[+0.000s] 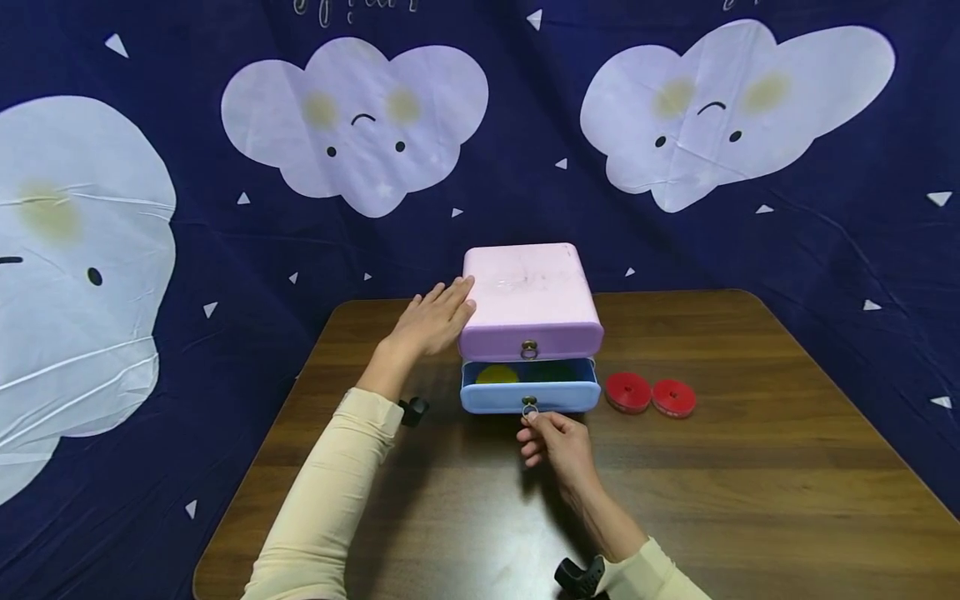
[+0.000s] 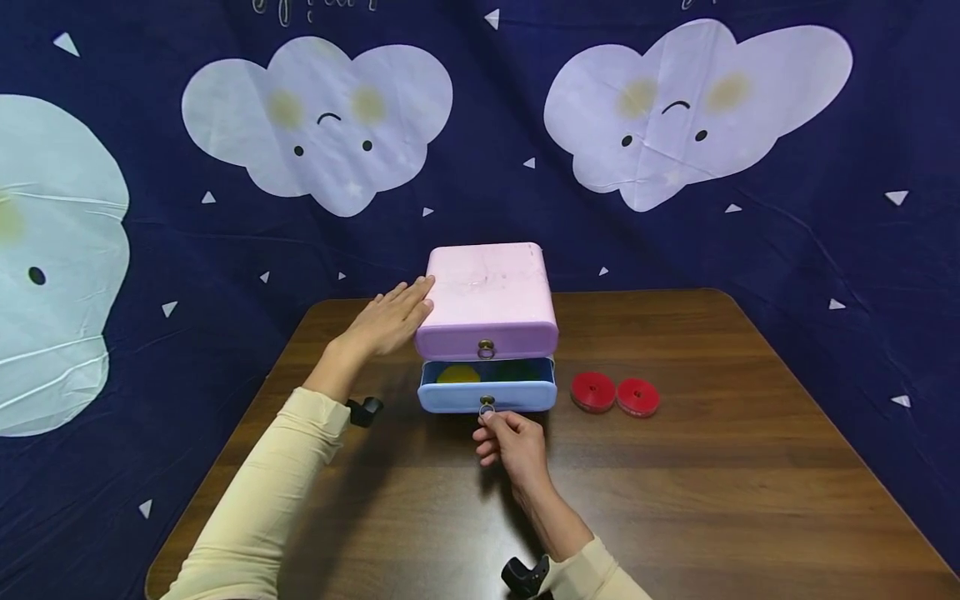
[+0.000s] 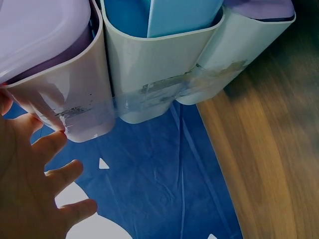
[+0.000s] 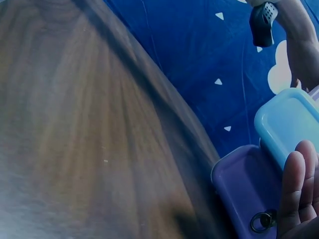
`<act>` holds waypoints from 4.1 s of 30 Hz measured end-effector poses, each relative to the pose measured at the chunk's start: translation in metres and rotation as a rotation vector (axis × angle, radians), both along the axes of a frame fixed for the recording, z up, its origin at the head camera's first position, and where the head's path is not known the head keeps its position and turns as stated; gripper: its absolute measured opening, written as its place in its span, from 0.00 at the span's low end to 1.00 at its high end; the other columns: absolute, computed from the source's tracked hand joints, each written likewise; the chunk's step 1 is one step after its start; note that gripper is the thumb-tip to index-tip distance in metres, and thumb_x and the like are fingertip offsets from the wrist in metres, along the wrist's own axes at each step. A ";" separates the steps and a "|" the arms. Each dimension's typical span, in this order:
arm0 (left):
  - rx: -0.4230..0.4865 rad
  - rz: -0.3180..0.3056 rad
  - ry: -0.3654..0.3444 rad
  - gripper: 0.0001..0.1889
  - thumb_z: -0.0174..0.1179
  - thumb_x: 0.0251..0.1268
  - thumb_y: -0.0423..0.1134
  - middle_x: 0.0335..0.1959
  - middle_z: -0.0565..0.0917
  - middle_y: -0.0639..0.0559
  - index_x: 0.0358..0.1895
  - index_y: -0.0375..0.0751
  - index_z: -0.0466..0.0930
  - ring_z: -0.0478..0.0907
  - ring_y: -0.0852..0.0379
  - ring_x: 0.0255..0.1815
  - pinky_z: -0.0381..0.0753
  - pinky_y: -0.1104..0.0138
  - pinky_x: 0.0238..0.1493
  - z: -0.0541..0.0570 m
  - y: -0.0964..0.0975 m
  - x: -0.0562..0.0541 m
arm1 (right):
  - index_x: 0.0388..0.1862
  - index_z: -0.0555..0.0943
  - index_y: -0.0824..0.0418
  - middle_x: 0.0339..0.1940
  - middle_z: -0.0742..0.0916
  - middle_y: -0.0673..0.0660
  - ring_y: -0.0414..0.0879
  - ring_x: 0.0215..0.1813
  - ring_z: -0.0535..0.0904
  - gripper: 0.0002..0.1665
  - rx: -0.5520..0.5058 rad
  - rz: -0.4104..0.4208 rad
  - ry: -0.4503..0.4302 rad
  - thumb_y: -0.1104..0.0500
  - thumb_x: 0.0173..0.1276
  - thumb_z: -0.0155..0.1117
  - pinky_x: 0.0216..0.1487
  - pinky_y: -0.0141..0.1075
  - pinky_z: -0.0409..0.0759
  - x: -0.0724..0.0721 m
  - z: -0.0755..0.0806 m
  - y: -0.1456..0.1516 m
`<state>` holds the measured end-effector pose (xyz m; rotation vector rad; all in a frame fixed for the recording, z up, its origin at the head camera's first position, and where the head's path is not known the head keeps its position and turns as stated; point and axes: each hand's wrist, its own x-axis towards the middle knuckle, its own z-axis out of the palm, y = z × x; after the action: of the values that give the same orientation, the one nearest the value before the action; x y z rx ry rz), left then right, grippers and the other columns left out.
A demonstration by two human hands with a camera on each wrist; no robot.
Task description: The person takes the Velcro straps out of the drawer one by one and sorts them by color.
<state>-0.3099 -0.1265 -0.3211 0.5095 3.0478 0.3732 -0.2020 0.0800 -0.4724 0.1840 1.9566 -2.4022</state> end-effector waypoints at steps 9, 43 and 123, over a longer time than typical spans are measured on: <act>-0.008 -0.004 0.002 0.30 0.20 0.73 0.61 0.78 0.41 0.59 0.76 0.64 0.34 0.40 0.48 0.79 0.40 0.45 0.76 -0.001 -0.002 0.001 | 0.41 0.79 0.77 0.20 0.86 0.52 0.41 0.18 0.78 0.20 -0.001 0.020 0.003 0.58 0.64 0.62 0.19 0.35 0.80 0.021 -0.003 0.000; 0.014 -0.013 -0.001 0.30 0.20 0.74 0.61 0.78 0.40 0.60 0.76 0.62 0.34 0.39 0.49 0.79 0.40 0.45 0.76 0.002 -0.001 0.003 | 0.42 0.78 0.78 0.21 0.86 0.54 0.42 0.18 0.78 0.22 -0.019 0.010 -0.046 0.57 0.63 0.63 0.20 0.38 0.81 0.065 -0.013 0.005; 0.020 -0.007 0.001 0.30 0.20 0.73 0.61 0.78 0.40 0.60 0.76 0.63 0.34 0.39 0.49 0.79 0.39 0.46 0.76 -0.001 -0.004 0.000 | 0.72 0.62 0.47 0.70 0.71 0.48 0.48 0.69 0.67 0.47 1.142 0.679 0.726 0.52 0.55 0.73 0.63 0.53 0.72 -0.022 0.070 0.107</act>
<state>-0.3100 -0.1301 -0.3220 0.5219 3.0453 0.4030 -0.2241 0.1872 -0.4023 -1.2334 2.7518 -0.7773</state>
